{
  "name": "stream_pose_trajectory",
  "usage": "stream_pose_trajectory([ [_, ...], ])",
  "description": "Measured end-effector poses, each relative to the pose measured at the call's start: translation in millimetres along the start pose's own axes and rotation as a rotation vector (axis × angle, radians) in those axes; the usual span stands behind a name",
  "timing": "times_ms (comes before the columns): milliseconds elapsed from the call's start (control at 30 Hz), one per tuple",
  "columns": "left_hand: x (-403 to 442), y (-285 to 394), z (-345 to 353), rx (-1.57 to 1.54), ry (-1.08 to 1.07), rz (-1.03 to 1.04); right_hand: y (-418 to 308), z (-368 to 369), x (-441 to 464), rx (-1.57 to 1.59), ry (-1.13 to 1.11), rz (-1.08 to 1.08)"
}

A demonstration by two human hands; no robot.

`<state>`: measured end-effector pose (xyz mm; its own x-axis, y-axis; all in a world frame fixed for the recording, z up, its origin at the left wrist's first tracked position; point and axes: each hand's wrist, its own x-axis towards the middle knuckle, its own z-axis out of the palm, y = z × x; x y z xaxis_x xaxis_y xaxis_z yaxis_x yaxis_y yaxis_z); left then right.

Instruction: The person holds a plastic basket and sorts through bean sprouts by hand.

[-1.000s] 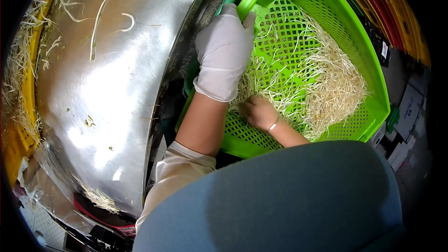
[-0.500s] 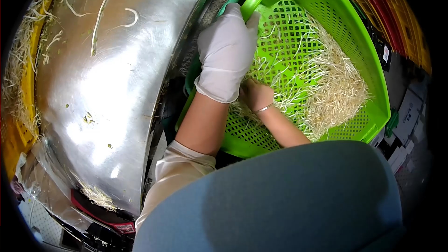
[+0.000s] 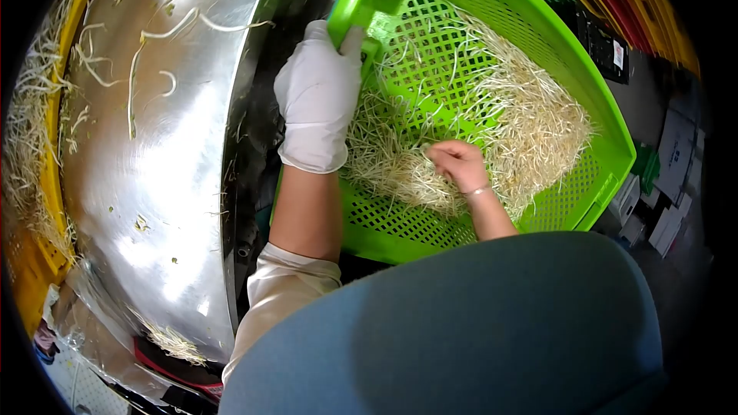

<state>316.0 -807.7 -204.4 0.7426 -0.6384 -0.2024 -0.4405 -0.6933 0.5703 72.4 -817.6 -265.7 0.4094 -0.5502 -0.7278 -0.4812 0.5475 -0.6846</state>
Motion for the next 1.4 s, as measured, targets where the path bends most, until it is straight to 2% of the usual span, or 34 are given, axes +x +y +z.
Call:
stream_pose_trajectory([
  [67, 4, 0, 1, 0.051, -0.041, -0.006, 12, -33, -22, -0.080, 0.226, -0.301],
  [100, 4, 1, 1, 0.053, -0.046, 0.009, -3, -54, -49, -0.202, 0.430, -0.232],
  [133, 4, 2, 0, 0.056, -0.031, 0.026, 11, -96, -71, -0.330, 0.629, -0.354],
  [167, 3, 2, 1, 0.058, -0.018, 0.039, 22, -138, -97, -0.239, 0.785, -0.408],
  [233, 4, 2, 2, 0.040, -0.030, 0.045, 49, -237, -160, -0.264, 1.183, -0.563],
  [300, 5, 1, 7, 0.072, -0.008, 0.075, 79, -333, -231, -0.205, 1.326, -0.396],
  [333, 5, 3, 5, 0.088, -0.039, 0.064, 106, -366, -259, -0.628, 1.358, -0.204],
  [367, 7, 2, 7, 0.064, -0.054, 0.045, 125, -383, -278, -1.044, 1.346, 0.010],
  [400, 5, 5, 5, 0.082, -0.063, 0.035, 89, -337, -270, -1.178, 1.301, 0.431],
  [433, 5, 7, 2, 0.101, -0.064, 0.022, 72, -303, -256, -1.144, 1.295, 0.367],
  [467, 5, 6, 1, 0.097, -0.061, 0.025, 112, -328, -248, -0.970, 1.270, 0.074],
  [500, 3, 4, 2, 0.080, -0.054, 0.028, 100, -293, -220, -0.854, 1.177, -0.217],
  [533, 3, 4, 2, 0.061, -0.046, 0.036, 68, -239, -188, -0.756, 1.130, -0.128],
  [567, 3, 4, 2, 0.061, -0.049, 0.044, 68, -212, -157, -0.715, 1.044, -0.168],
  [600, 3, 4, 1, 0.027, -0.062, 0.005, 47, -172, -127, -0.868, 0.938, -0.219],
  [633, 2, 3, 1, -0.005, -0.076, -0.038, 41, -144, -100, -0.792, 0.837, -0.324],
  [700, 0, 0, 1, -0.020, -0.088, -0.073, 23, -106, -53, -0.612, 0.639, -0.291],
  [767, -2, -4, 2, -0.029, -0.025, -0.044, 22, -82, -10, -0.997, 0.658, -0.714],
  [833, -3, -5, 4, -0.034, -0.015, -0.033, 26, -44, 4, -1.054, 0.636, -0.674],
  [900, -4, -1, -2, -0.135, -0.089, -0.116, 62, -17, 2, -1.143, 0.396, -0.548],
  [967, 1, -9, 4, -0.074, -0.070, -0.097, 61, -1, -29, -0.888, 0.045, -0.561],
  [1067, -3, -5, 1, -0.073, -0.040, -0.079, 28, -28, -33, -0.791, 0.137, -0.473],
  [1100, -3, -5, 2, -0.080, -0.037, -0.076, 11, -48, -16, -0.904, 0.283, -0.612],
  [1167, -2, -12, 4, -0.042, -0.047, -0.118, -31, -84, 16, -1.255, 0.591, -0.750],
  [1267, -4, -14, 5, -0.115, -0.047, -0.146, -65, -104, 52, -1.417, 0.645, -0.776],
  [1333, -4, -12, 3, -0.166, -0.076, -0.182, -66, -108, 59, -1.499, 0.571, -0.551],
  [1400, -4, -11, 3, -0.154, -0.076, -0.194, -36, -113, 57, -1.470, 0.493, -0.504],
])
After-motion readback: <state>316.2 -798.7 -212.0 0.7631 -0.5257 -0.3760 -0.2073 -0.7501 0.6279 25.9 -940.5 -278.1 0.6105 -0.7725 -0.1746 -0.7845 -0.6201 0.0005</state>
